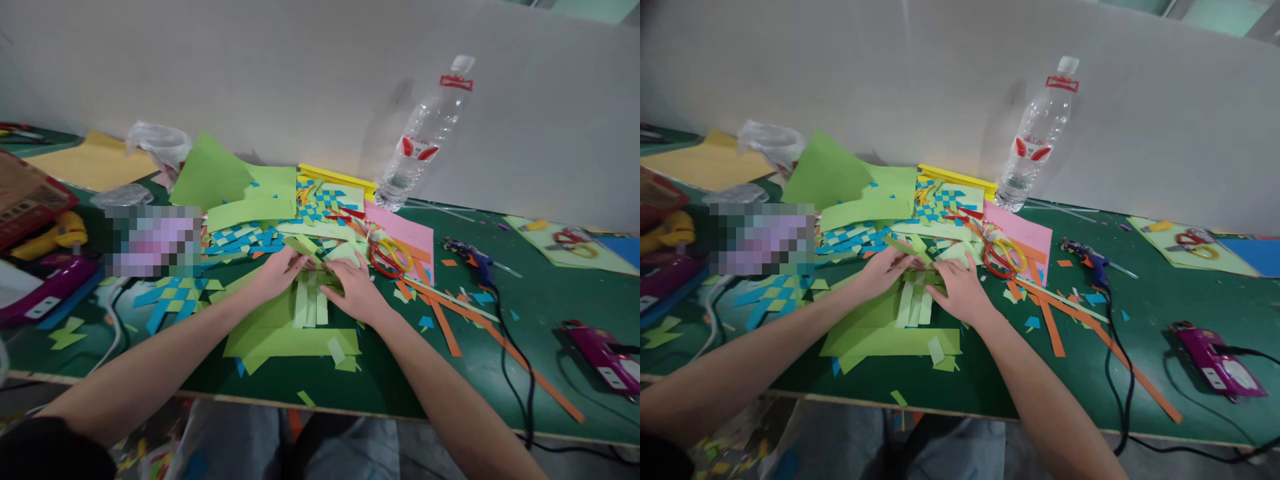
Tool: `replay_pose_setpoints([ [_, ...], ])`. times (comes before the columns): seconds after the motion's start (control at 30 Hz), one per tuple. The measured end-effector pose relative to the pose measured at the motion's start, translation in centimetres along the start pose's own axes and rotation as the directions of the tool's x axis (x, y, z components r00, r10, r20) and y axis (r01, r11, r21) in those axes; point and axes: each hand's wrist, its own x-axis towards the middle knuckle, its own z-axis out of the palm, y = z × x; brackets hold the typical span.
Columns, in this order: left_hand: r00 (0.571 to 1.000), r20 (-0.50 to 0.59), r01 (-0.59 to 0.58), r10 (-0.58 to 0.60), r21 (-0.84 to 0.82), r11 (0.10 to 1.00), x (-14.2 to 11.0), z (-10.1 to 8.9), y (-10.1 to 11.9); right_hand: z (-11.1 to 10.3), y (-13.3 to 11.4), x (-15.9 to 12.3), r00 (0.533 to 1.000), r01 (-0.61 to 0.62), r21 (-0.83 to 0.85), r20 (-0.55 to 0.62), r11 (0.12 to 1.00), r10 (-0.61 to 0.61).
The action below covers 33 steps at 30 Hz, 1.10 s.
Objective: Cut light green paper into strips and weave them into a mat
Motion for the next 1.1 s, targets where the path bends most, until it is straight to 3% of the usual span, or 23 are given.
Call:
replay_pose_setpoints([
  [0.27,0.995,-0.078,-0.073,0.069,-0.049,0.996,-0.2,-0.18,0.21,-0.1,0.0,0.01,0.999,0.033,0.004,0.041,0.999,-0.033],
  [0.43,0.982,-0.174,-0.072,0.074,0.018,0.997,-0.22,-0.32,0.03,-0.08,0.09,0.01,0.999,0.04,0.011,0.014,0.999,-0.04],
  [0.57,0.987,-0.148,-0.067,0.061,-0.042,0.997,-0.18,-0.18,-0.04,-0.01,0.19,-0.02,0.998,0.056,0.012,-0.01,0.998,-0.056],
  [0.77,0.996,-0.079,0.028,-0.035,-0.087,0.996,-0.21,0.11,0.65,0.08,0.18,0.0,0.996,0.077,0.012,-0.039,0.997,-0.077],
  [0.97,0.996,-0.092,0.006,-0.007,-0.014,1.0,-0.32,0.06,0.79,0.24,0.22,0.08,0.998,0.06,0.028,-0.034,0.998,-0.059],
  [1.1,0.997,-0.08,-0.024,0.02,-0.048,0.999,-0.32,0.14,0.48,0.27,0.25,0.06,0.999,0.004,0.047,-0.038,0.999,-0.002],
])
